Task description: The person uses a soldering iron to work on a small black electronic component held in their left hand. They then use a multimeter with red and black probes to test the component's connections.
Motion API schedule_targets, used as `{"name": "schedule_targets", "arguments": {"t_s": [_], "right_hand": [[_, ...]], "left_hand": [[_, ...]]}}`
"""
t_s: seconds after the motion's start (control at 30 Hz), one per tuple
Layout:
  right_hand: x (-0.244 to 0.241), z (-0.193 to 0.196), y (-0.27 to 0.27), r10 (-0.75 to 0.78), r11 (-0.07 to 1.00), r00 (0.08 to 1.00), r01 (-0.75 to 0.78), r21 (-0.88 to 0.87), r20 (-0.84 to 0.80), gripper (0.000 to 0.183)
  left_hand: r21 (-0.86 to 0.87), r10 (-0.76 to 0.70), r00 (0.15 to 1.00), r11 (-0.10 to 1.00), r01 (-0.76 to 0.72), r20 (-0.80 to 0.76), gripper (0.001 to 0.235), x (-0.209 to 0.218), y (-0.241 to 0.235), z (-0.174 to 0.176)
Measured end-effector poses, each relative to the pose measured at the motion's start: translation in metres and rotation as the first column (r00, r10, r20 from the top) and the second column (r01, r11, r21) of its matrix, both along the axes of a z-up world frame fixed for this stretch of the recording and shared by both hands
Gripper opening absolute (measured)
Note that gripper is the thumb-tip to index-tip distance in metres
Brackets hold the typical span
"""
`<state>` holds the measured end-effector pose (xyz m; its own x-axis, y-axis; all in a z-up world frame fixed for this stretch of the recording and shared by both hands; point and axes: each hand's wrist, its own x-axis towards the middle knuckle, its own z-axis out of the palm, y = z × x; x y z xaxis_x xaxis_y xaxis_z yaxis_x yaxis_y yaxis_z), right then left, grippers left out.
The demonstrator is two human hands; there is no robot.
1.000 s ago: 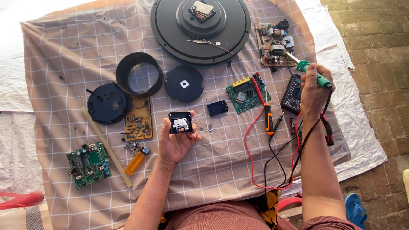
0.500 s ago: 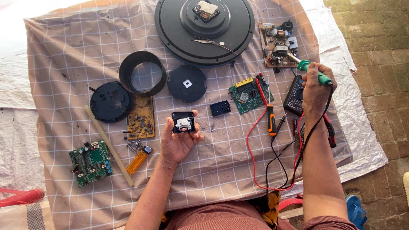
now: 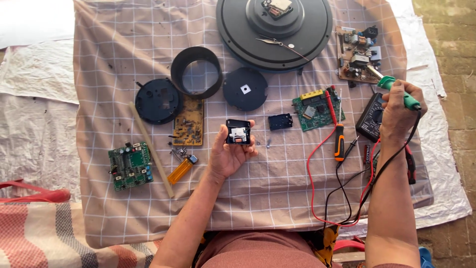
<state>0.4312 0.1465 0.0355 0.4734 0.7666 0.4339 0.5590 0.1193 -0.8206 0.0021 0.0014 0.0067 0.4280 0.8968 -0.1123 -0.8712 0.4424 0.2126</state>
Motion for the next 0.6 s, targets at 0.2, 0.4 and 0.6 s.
{"name": "schedule_targets", "arguments": {"t_s": [0.2, 0.4, 0.6], "right_hand": [[-0.003, 0.001, 0.001, -0.046, 0.999, 0.996, 0.046, -0.003, -0.075, 0.023], [-0.023, 0.019, -0.035, 0.079, 0.972, 0.994, -0.059, 0.229, -0.077, 0.007], [-0.095, 0.073, -0.12, 0.142, 0.988, 0.839, -0.091, 0.122, -0.525, 0.034]], "left_hand": [[0.003, -0.015, 1.0, 1.0, 0.015, 0.009, 0.08, 0.0, 0.001, -0.004], [0.024, -0.002, 1.0, 1.0, 0.002, -0.009, 0.078, 0.0, 0.0, -0.004], [0.022, -0.02, 1.0, 1.0, 0.02, 0.01, 0.08, 0.0, 0.002, -0.008]]}}
